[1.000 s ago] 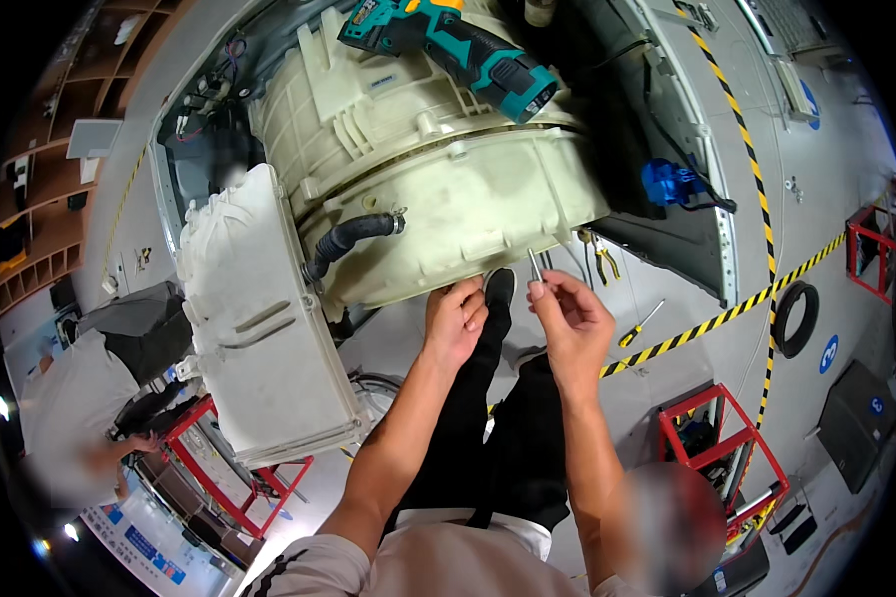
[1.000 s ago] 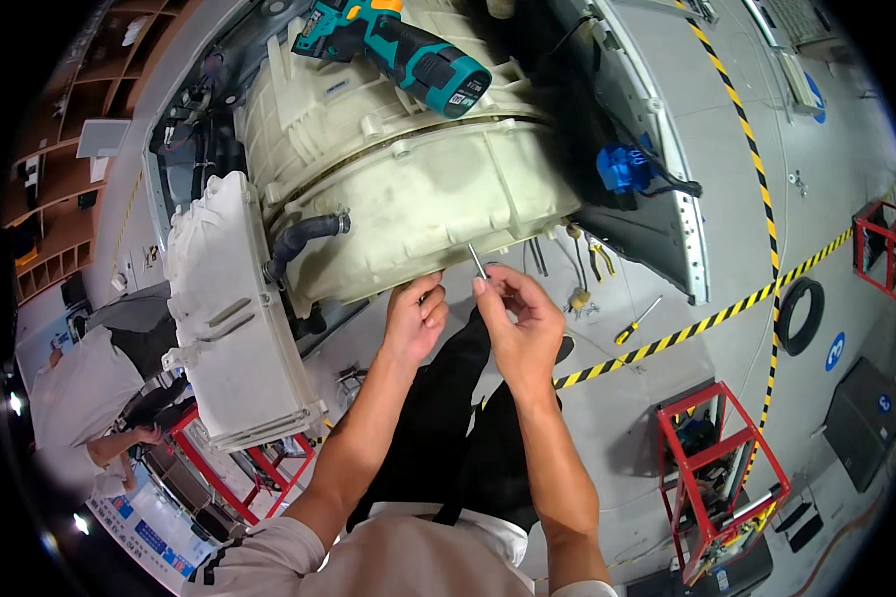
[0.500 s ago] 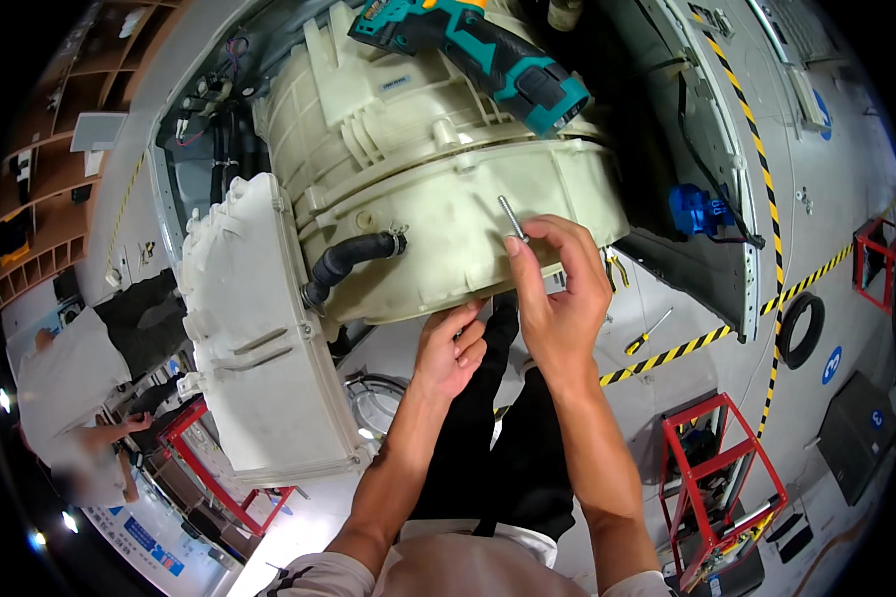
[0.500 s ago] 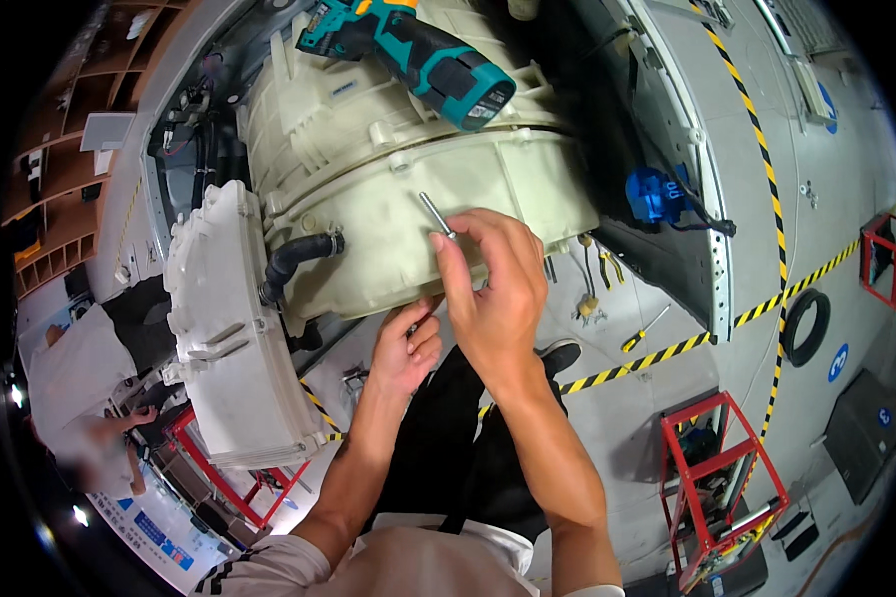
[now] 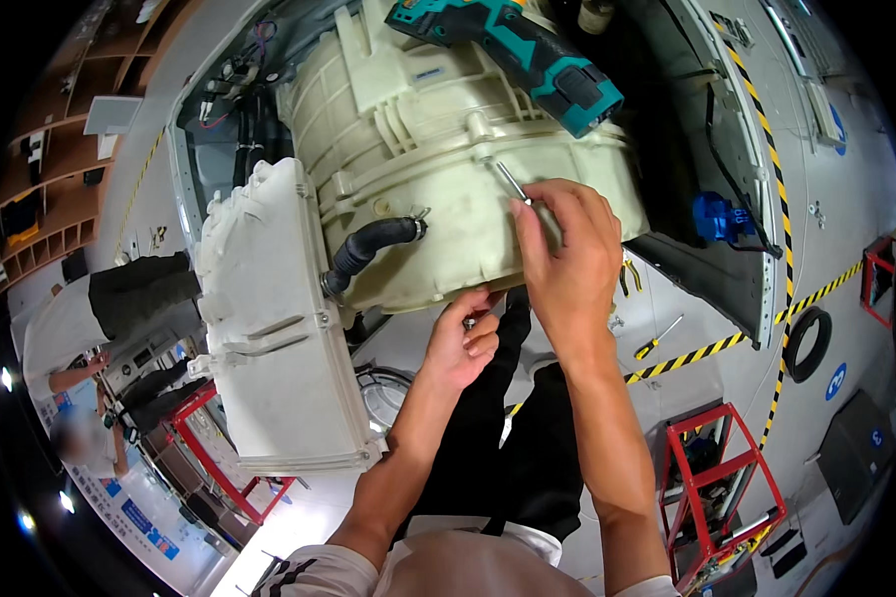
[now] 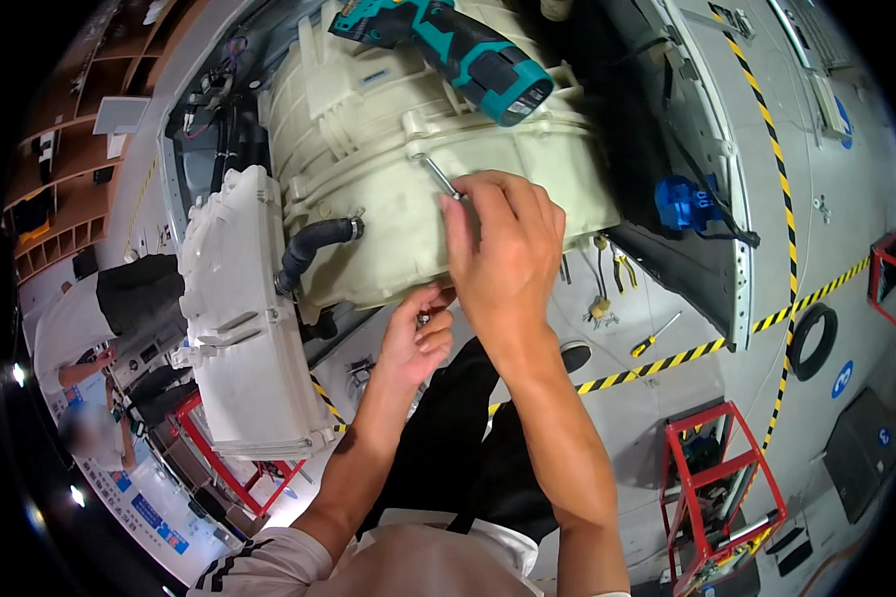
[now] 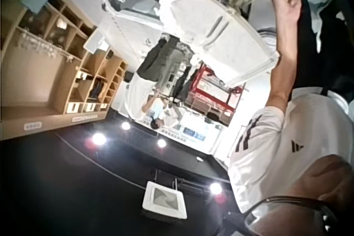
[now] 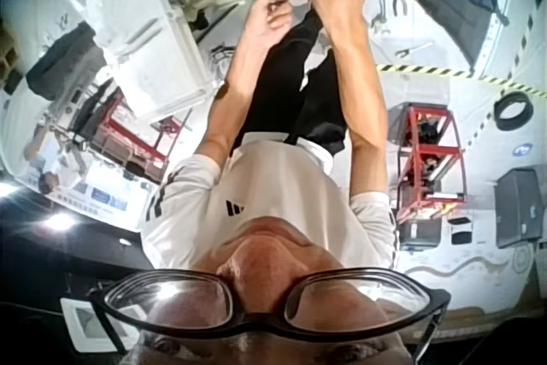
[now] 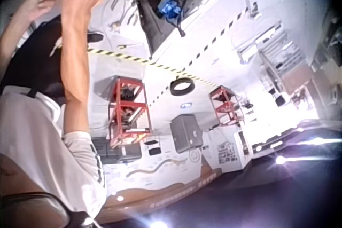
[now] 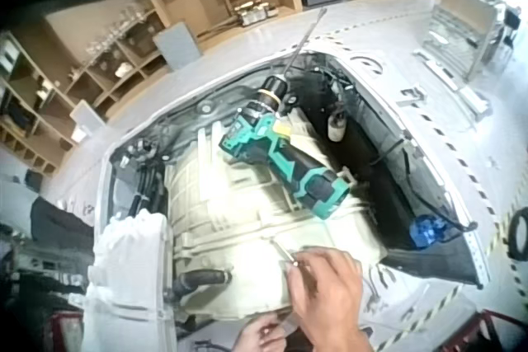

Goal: The person uses a drill to remove screws from a washing machine drum assembly, handles the screws by hand, and then detaches a white plastic panel.

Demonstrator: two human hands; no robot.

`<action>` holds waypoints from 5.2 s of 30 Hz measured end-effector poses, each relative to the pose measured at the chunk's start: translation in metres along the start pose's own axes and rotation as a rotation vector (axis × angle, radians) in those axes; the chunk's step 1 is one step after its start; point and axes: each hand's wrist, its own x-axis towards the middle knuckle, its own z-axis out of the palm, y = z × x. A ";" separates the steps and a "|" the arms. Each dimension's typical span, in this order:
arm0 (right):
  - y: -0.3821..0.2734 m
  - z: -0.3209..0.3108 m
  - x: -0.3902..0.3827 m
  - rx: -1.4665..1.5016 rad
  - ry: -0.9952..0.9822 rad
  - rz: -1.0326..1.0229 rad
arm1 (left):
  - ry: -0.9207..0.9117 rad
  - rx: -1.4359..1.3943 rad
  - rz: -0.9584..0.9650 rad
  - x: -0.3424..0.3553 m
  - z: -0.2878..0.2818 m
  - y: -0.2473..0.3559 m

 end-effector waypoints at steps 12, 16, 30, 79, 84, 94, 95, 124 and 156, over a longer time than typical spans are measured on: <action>-0.001 0.005 0.005 0.029 -0.064 0.030 | 0.029 -0.040 -0.025 -0.003 0.002 0.006; -0.002 0.009 0.005 0.045 -0.051 0.011 | 0.042 -0.024 -0.033 -0.004 0.005 0.007; -0.005 0.015 0.005 0.092 -0.030 0.041 | 0.090 -0.030 -0.027 -0.004 0.013 0.005; -0.003 0.030 0.018 0.005 -0.013 0.046 | 0.050 -0.056 -0.068 -0.002 0.010 0.007; -0.003 0.028 0.018 0.026 -0.046 0.043 | 0.070 -0.088 -0.092 0.000 0.005 0.008; -0.005 0.024 0.020 0.041 -0.071 0.089 | 0.141 -0.032 -0.080 -0.002 0.013 0.006; -0.005 0.024 0.020 0.039 -0.079 0.092 | 0.124 -0.043 -0.081 -0.002 0.012 0.007; -0.004 0.026 0.023 -0.055 -0.068 0.046 | -0.189 -0.279 -0.135 0.014 -0.032 0.005; 0.014 0.025 0.013 0.108 0.040 -0.026 | -0.046 -0.122 -0.103 0.007 0.002 0.015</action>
